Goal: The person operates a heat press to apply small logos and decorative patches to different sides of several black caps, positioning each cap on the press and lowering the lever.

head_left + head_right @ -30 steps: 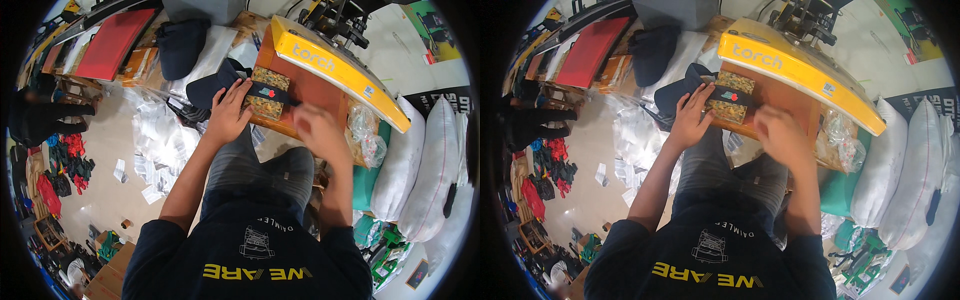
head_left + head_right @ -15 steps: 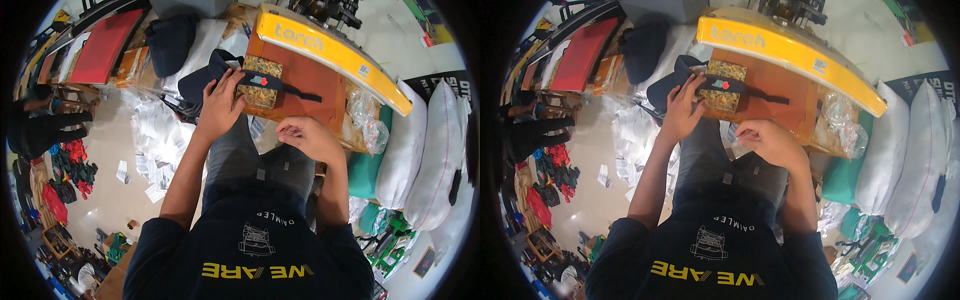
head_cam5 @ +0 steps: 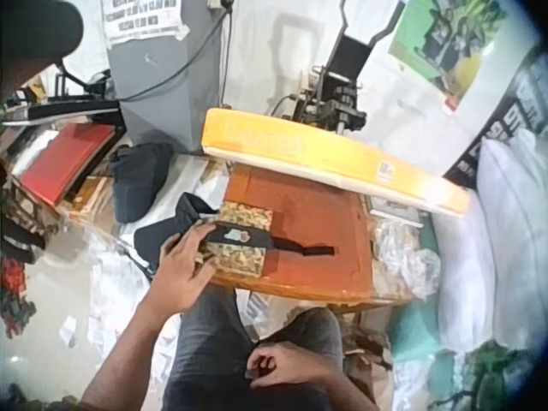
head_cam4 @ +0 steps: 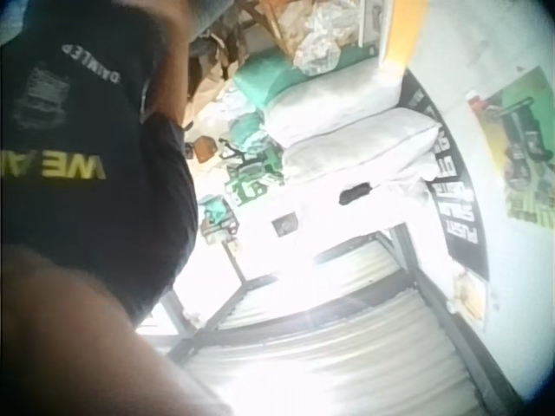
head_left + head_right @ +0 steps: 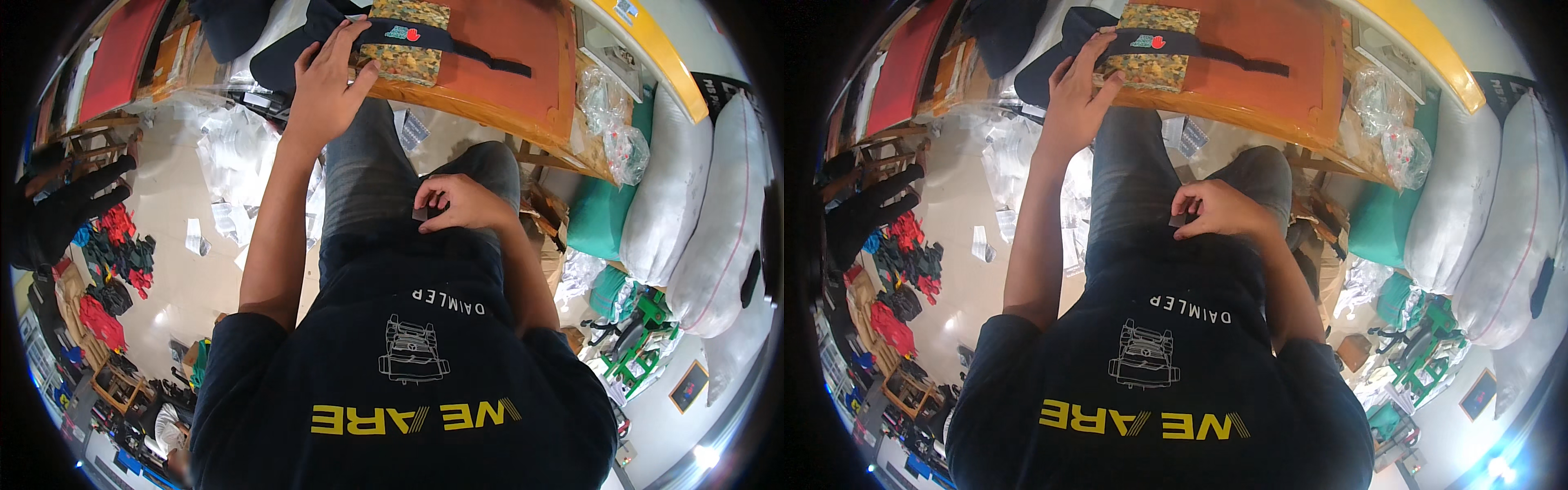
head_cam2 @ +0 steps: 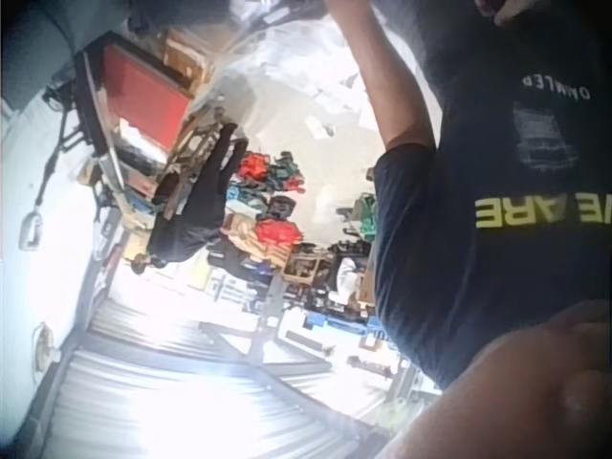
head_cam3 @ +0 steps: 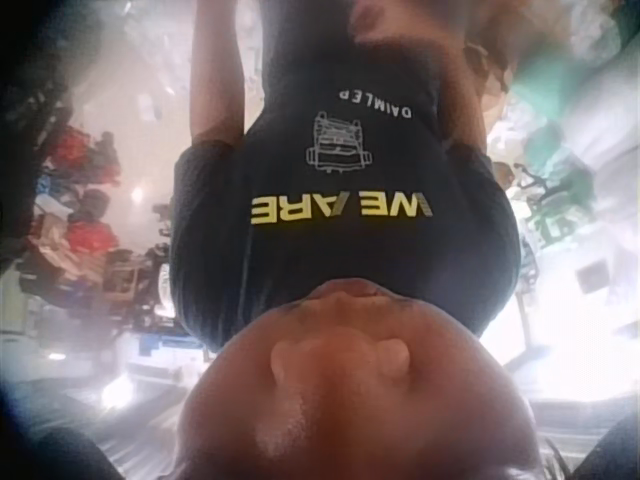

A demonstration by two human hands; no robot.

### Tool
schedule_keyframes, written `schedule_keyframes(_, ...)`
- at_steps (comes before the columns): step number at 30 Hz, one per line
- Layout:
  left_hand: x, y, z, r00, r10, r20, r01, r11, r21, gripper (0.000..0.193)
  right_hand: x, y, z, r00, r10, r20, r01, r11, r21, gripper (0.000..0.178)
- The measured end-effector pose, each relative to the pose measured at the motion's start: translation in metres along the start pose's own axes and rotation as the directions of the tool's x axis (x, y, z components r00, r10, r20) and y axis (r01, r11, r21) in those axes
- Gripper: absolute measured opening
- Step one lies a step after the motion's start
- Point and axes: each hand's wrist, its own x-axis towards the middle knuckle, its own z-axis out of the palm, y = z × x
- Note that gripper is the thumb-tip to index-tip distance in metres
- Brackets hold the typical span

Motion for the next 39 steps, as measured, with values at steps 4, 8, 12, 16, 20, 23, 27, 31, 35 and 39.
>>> schedule_keyframes(4,-0.001,-0.001,0.002,1.000,-0.002,-0.005,0.002,1.000,0.018,0.060,0.005,0.004,0.009,0.996,0.040,-0.081,-0.038,0.999,0.027,0.028)
schedule_keyframes(8,-0.002,-0.002,0.003,1.000,0.016,-0.019,-0.016,1.000,0.013,0.061,0.006,0.011,0.007,0.966,0.168,-0.195,-0.086,0.924,0.373,0.016)
schedule_keyframes(12,-0.001,-0.003,0.002,1.000,-0.001,-0.009,0.001,1.000,0.016,0.061,-0.001,0.005,0.002,0.943,0.128,-0.307,0.087,0.795,0.600,0.017)
schedule_keyframes(16,-0.001,-0.004,0.001,1.000,-0.006,0.011,0.006,1.000,0.022,0.061,-0.006,-0.014,0.001,0.930,0.116,-0.348,0.163,0.719,0.676,0.018)
schedule_keyframes(20,-0.001,-0.004,0.000,1.000,-0.006,0.023,0.005,1.000,0.028,0.062,-0.009,-0.032,0.001,0.917,0.088,-0.389,0.221,0.700,0.679,0.018)
schedule_keyframes(23,-0.001,-0.002,-0.002,0.999,0.001,0.037,-0.002,1.000,0.025,0.062,-0.008,-0.038,0.000,0.910,0.072,-0.409,0.232,0.730,0.643,0.019)
schedule_keyframes(27,-0.001,0.002,-0.004,0.998,-0.027,0.061,0.027,1.000,0.013,0.062,0.000,-0.036,0.001,0.891,0.021,-0.454,0.246,0.819,0.519,0.017)
schedule_keyframes(31,-0.001,0.004,-0.005,0.995,-0.038,0.090,0.037,0.999,0.011,0.057,0.007,-0.029,0.002,0.838,0.064,-0.542,0.180,0.905,0.385,0.013)
schedule_keyframes(35,0.000,0.005,-0.006,0.998,0.005,0.067,-0.008,0.999,0.035,0.051,0.007,-0.025,0.001,0.773,0.028,-0.634,0.066,0.990,0.123,0.014)
schedule_keyframes(39,0.001,0.007,-0.008,0.994,0.015,0.106,-0.023,0.997,0.074,0.049,0.008,-0.026,-0.002,0.759,-0.066,-0.648,-0.015,0.993,-0.119,0.016)
